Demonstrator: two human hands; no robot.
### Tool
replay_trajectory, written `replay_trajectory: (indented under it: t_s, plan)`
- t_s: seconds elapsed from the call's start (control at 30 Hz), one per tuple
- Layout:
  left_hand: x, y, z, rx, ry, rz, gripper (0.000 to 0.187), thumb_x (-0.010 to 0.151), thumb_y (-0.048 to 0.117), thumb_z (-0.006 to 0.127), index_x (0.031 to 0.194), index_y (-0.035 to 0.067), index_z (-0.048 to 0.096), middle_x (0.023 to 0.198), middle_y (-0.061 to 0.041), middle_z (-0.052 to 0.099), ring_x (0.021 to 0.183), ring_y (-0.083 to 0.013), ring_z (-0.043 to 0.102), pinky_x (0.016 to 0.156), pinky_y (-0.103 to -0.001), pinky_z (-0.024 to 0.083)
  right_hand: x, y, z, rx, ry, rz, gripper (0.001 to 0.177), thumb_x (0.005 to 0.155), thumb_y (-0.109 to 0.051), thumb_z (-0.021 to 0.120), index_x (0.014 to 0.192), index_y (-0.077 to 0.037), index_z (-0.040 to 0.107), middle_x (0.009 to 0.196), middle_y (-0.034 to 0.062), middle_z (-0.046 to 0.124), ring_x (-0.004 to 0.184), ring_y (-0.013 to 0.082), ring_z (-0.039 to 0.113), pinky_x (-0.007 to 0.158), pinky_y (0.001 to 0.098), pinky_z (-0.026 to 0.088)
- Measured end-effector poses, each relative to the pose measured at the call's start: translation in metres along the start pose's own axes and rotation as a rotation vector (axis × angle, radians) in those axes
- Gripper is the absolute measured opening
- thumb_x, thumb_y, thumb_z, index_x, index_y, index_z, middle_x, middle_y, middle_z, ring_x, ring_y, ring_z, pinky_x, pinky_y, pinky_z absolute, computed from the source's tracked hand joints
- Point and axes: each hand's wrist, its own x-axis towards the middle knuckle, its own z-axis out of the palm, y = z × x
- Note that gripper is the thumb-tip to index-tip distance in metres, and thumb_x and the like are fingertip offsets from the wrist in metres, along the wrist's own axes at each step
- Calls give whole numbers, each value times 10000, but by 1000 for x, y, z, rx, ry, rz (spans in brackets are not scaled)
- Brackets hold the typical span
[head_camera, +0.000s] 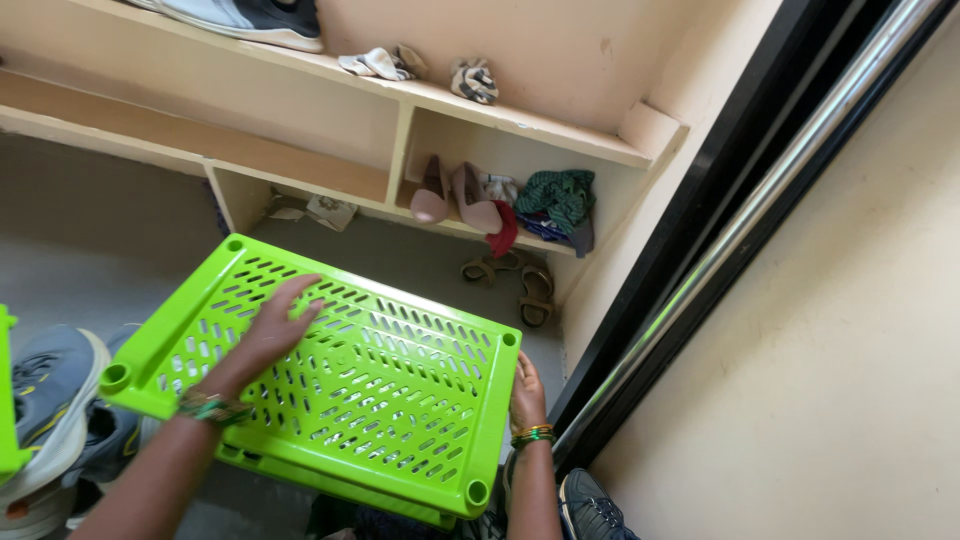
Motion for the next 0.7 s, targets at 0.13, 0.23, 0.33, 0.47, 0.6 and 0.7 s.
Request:
replay_trajectory:
  t_s: [0.13, 0.23, 0.33, 0.47, 0.6, 0.7]
  plan:
    - [-60, -87, -91, 191, 312, -70, 521, 969, 295, 636, 1399, 4, 590, 1450, -254, 559, 1317, -396, 546, 1089, -464, 435, -8, -14, -5, -145, 20, 133, 505, 1059, -382, 459, 1330, 12, 621, 1140, 103, 732, 949, 183, 695, 823, 345, 582]
    - [-113, -142, -125, 343, 383, -266, 491, 971, 289, 672, 1379, 16, 653, 1303, -284, 663, 1237, -434, 627, 1046, -492, 494, -22, -31, 0, -488, 25, 198, 595, 1067, -463, 445, 1295, 56, 624, 1084, 138, 723, 894, 207, 658, 795, 366, 551]
    - [-131, -174, -129, 198, 427, -398, 522, 969, 289, 690, 1398, -2, 627, 1243, -299, 697, 1149, -417, 685, 985, -475, 525, -59, -45, 6, -830, 30, 293, 570, 995, -415, 575, 1359, 13, 483, 1136, 161, 712, 992, 221, 663, 863, 360, 544]
    - [-126, -185, -105, -139, 432, -380, 530, 958, 264, 671, 1420, 25, 576, 1228, -228, 702, 1089, -288, 689, 890, -387, 519, -112, -41, 26, -828, -83, 306, 775, 905, -286, 728, 1478, -58, 260, 1206, 184, 686, 1105, 248, 663, 949, 361, 534]
    - [-126, -174, -94, -273, 426, -385, 514, 966, 262, 654, 1428, 44, 601, 1145, -209, 750, 982, -261, 702, 829, -357, 531, -113, -42, 32, -696, -37, 246, 754, 891, -201, 724, 1495, -90, 287, 1236, 161, 666, 1112, 257, 654, 942, 375, 540]
    - [-121, -162, -94, -169, 460, -353, 493, 951, 264, 685, 1382, 32, 630, 1141, -207, 757, 973, -250, 733, 833, -354, 544, -95, -39, 35, -670, -23, 12, 669, 874, -214, 739, 1433, -49, 411, 1222, 204, 684, 1093, 293, 662, 919, 383, 538]
